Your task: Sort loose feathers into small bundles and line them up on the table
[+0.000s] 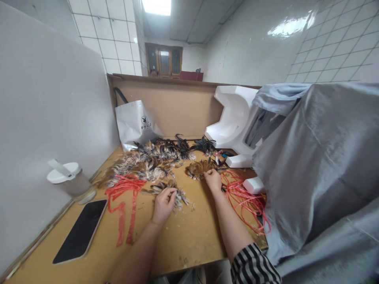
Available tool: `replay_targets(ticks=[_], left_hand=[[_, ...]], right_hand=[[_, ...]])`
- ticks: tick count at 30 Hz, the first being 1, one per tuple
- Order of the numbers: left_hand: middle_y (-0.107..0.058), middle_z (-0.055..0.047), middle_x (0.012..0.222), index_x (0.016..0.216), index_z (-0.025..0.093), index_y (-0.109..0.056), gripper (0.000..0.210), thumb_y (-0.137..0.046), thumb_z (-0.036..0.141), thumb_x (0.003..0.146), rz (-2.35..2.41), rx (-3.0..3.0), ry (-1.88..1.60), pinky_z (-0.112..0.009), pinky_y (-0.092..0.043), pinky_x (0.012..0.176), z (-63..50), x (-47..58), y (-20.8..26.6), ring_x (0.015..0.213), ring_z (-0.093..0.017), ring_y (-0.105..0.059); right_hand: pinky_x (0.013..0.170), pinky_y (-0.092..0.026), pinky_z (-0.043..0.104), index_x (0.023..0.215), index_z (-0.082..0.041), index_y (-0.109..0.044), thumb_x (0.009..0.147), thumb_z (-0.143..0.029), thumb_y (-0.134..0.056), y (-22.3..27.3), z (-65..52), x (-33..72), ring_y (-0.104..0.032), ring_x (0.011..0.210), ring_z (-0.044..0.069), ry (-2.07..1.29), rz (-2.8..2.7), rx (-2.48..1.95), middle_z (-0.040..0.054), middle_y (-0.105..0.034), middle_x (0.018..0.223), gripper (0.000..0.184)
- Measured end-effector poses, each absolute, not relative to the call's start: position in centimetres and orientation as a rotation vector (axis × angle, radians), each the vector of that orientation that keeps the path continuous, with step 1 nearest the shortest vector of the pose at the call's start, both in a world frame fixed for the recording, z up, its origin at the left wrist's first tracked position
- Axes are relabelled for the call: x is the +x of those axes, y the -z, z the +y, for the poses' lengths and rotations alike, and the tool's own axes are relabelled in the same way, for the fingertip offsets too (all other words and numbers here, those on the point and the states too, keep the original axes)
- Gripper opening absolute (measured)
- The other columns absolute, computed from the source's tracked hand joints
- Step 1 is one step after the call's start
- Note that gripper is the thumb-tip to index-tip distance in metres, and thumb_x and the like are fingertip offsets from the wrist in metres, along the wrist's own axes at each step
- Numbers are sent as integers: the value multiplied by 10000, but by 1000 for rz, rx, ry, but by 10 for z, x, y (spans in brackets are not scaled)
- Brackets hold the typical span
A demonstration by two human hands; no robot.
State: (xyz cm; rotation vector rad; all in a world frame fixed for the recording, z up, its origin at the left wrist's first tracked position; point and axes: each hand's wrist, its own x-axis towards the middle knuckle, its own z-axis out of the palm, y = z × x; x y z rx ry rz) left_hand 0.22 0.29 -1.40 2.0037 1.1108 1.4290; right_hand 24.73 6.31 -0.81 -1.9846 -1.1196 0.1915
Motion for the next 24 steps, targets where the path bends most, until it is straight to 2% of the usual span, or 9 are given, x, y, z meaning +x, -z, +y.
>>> replay_targets(ticks=[4,9,13,16,20,24], left_hand=[[-584,-33,778,852,173,-581,163,-450,245,789,1126,2007,-1430,-213,-442,591,4,2,14,655,-108,-541],[-586,-32,778,849,172,-583,159,-451,235,787,1135,2022,-1429,-213,-441,594,4,2,15,659,-109,-543],[-587,-35,775,847,172,-584,159,-452,236,786,1133,2028,-1428,-215,-442,591,5,2,17,651,-110,-542],[-586,-36,776,844,173,-583,155,-456,240,785,1140,2029,-1429,-218,-442,599,5,2,17,673,-117,-546],[-581,-37,783,847,173,-578,157,-451,244,790,1142,2024,-1426,-221,-441,605,6,1,18,680,-118,-546],[-579,-42,786,856,174,-576,167,-441,251,794,1134,2037,-1410,-230,-444,616,6,1,17,690,-124,-547]], right_hand=[[487,-358,217,623,-194,-519,644,-376,-529,8,62,245,-531,479,129,-273,-1089,-1828,1,-580,533,183],[455,-383,224,645,-181,-526,623,-362,-564,10,59,238,-519,409,123,-555,-1021,-1481,-8,-563,492,186],[462,-421,235,761,-165,-546,603,-339,-598,7,64,230,-580,507,148,-769,-990,-1292,25,-617,614,240],[566,-467,251,886,-165,-530,610,-305,-614,0,75,230,-612,655,150,-890,-889,-1198,41,-630,754,321],[682,-469,275,901,-188,-521,591,-196,-628,-9,93,237,-601,714,135,-1161,-604,-1046,23,-611,766,329],[704,-464,304,901,-216,-509,629,-206,-586,-14,105,241,-585,729,140,-1223,-540,-1057,25,-602,780,283]])
